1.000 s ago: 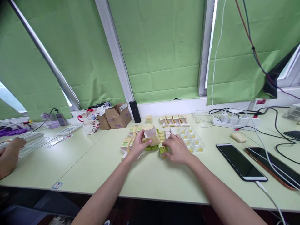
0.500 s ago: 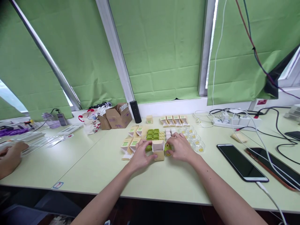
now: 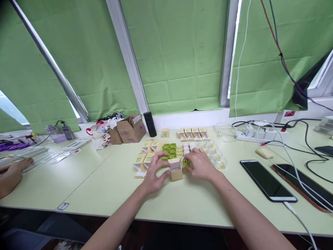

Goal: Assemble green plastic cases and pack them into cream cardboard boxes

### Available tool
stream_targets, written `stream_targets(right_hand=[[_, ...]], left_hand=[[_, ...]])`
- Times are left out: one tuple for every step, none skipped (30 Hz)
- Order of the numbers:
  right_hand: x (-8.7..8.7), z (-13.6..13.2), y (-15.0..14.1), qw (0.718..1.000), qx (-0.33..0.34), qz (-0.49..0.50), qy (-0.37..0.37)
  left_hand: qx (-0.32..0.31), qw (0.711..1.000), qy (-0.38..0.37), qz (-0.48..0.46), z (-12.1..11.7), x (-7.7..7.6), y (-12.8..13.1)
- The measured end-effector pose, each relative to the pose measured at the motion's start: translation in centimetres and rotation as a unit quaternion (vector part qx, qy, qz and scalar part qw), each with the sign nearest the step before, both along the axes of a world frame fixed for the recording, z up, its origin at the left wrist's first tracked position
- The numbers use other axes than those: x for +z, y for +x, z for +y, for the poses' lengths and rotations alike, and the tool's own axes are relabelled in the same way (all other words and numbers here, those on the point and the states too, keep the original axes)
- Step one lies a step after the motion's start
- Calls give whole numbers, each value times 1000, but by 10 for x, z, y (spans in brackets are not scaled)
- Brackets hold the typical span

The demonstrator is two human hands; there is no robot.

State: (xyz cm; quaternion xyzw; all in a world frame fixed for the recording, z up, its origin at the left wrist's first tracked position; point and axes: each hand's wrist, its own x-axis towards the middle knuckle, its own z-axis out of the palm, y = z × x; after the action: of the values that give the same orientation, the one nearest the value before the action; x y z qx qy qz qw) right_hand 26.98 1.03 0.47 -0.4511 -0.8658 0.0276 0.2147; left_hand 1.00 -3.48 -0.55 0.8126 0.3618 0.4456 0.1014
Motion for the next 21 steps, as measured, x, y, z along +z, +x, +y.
stream_targets(right_hand=[[0, 0, 0, 1000, 0, -2, -1], [1, 0, 0, 1000, -1, -4, -3], [1, 0, 0, 1000, -1, -6, -4], [1, -1, 0, 1000, -1, -7, -5], [2, -1, 0, 1000, 0, -7, -5], [2, -1, 0, 1000, 0, -8, -6], [2, -1, 0, 1000, 0, -8, -6], [2, -1, 0, 1000, 1, -9, -6], [3, -1, 0, 1000, 2, -9, -7], [3, -1, 1, 1000, 3, -10, -8], [3, -2, 1, 1000, 3, -10, -8], [3, -2, 0, 1000, 4, -10, -7], [3, -2, 0, 1000, 5, -10, -7], [4, -2, 0, 1000, 4, -10, -6], [4, -2, 0, 1000, 4, -11, -6], [4, -3, 0, 1000, 3, -12, -6], [5, -3, 0, 1000, 2, -14, -6], [5, -3, 0, 1000, 2, -15, -7], [6, -3, 0, 1000, 2, -16, -7], [6, -3, 0, 1000, 2, -16, -8], [6, -3, 0, 1000, 3, -15, -9]], left_hand=[[2, 1000, 5, 6, 0, 0, 0], [5, 1000, 5, 8, 1, 0, 0], [10, 1000, 1, 6, 2, -1, 0], [17, 1000, -6, -1, 3, -2, 0], [26, 1000, -15, -11, 5, -3, 1], [36, 999, -24, -24, 7, -4, 1], [44, 998, -33, -41, 8, -6, 2], [51, 996, -44, -60, 10, -7, 3], [53, 994, -57, -81, 12, -8, 4], [54, 991, -74, -103, 13, -9, 5], [52, 987, -93, -123, 14, -10, 6], [47, 982, -115, -141, 15, -10, 6], [40, 977, -137, -157, 16, -10, 6], [29, 972, -157, -171, 17, -10, 6], [15, 967, -174, -184, 18, -9, 6], [-2, 963, -188, -196, 18, -9, 5], [-19, 958, -199, -207, 19, -8, 4], [-34, 953, -208, -217, 19, -8, 3], [-45, 949, -217, -225, 20, -8, 2], [-53, 945, -224, -232, 20, -8, 2], [-58, 941, -231, -239, 21, -8, 2]])
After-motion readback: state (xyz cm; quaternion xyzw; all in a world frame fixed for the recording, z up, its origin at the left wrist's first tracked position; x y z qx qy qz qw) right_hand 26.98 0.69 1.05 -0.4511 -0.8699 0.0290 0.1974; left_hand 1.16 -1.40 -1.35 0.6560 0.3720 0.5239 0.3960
